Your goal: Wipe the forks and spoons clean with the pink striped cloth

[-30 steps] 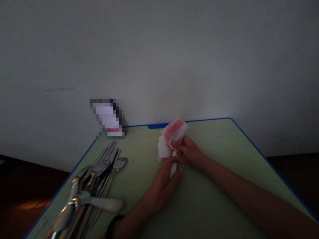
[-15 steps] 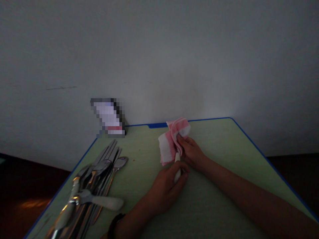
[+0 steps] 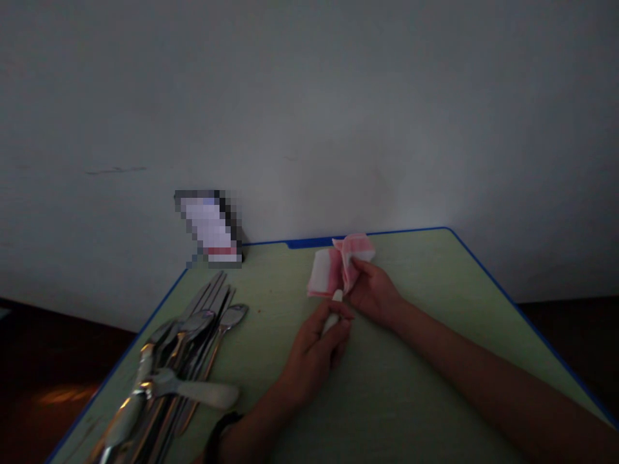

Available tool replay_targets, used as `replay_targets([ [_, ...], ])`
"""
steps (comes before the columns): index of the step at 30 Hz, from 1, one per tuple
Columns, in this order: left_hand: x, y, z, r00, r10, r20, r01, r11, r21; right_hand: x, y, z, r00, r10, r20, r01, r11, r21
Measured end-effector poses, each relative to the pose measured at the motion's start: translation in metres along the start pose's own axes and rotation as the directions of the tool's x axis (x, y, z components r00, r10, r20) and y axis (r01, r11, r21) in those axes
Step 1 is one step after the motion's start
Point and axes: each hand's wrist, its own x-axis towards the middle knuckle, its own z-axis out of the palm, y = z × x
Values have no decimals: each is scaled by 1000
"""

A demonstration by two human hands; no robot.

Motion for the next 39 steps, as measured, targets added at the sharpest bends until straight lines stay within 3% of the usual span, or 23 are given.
replay_targets([
  [7, 0, 0, -1, 998, 22, -58, -25, 998, -51, -3, -4, 5, 998, -58, -2, 58, 996, 71],
  [10, -1, 0, 0, 995, 54, -89, -54, 999, 6, -3, -3, 3, 997, -58, 41, 58, 998, 1],
  [14, -3, 3, 0, 997, 59, 44, -68, 968, 242, -7, 1, 1, 993, 73, 89, -55, 982, -183],
  [18, -5, 5, -2, 992, 73, 105, -110, 907, 407, -13, 0, 9, 994, 81, 78, -67, 985, -161],
  [22, -5, 6, -3, 990, 95, 99, -129, 892, 433, -15, -3, 14, 995, 30, 92, -21, 995, -100],
  [30, -7, 12, -2, 976, 193, 97, -215, 837, 503, -2, -2, -1, 999, 32, 8, -31, 996, -78],
  [35, -7, 10, -3, 975, 219, 37, -207, 833, 513, -1, -1, 1, 999, 44, -6, -45, 994, -100],
  [39, -6, 12, -2, 971, 199, 135, -240, 792, 562, -7, -2, 4, 1000, 4, -3, -4, 999, -42],
])
